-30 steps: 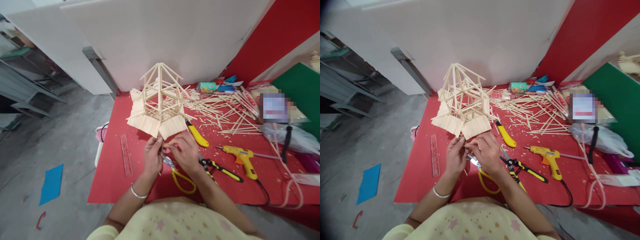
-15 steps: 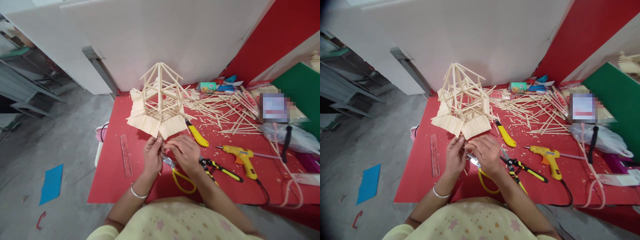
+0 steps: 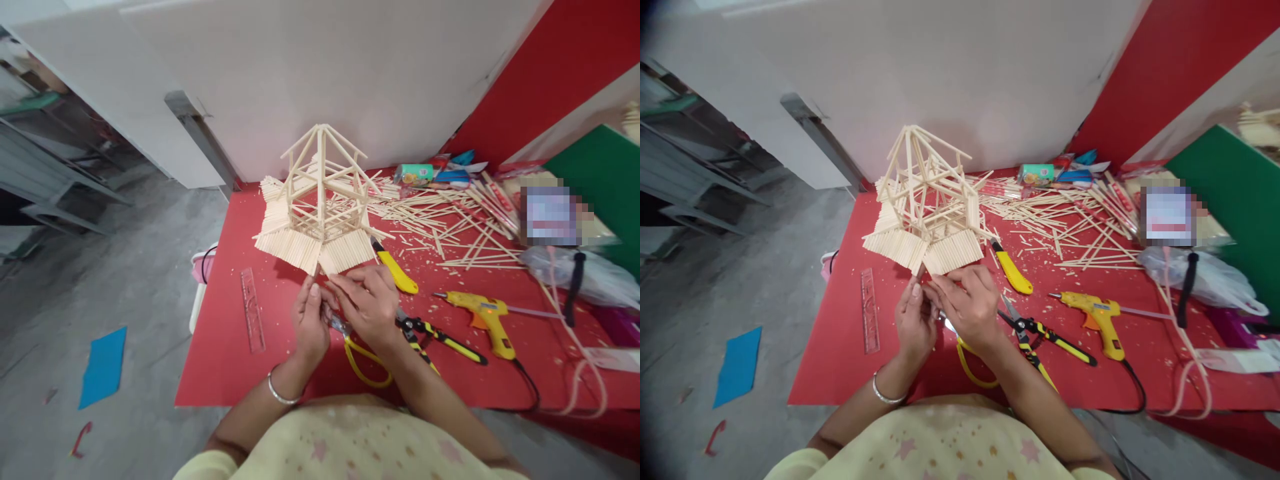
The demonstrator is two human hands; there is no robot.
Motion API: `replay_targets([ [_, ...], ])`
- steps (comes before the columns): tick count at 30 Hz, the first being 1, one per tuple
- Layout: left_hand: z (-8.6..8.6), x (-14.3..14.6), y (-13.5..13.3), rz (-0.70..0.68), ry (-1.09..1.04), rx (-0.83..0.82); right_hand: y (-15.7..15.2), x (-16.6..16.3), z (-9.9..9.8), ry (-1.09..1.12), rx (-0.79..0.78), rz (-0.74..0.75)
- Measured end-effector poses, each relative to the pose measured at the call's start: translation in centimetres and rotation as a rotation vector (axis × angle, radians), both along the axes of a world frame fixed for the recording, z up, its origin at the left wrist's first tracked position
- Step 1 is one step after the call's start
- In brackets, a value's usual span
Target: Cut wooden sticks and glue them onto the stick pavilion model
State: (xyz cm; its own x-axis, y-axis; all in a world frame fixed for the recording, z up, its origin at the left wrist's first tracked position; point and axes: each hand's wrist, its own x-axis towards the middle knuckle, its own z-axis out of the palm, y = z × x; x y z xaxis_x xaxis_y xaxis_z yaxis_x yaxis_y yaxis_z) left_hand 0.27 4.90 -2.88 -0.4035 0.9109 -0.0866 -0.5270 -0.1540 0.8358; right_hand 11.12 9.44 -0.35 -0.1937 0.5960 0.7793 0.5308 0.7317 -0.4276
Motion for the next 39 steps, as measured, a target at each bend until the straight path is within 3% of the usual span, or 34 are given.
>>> replay_targets([
  [15, -0.3, 0.0, 0.08, 0.014, 0.049, 0.031, 0.01, 0.0, -0.97, -0.01, -0.053, 0.012],
  [39, -0.09, -0.14, 0.32, 0.012, 0.067, 0.052, 0.12, 0.1, -0.29, -0.055, -0.024, 0.01],
])
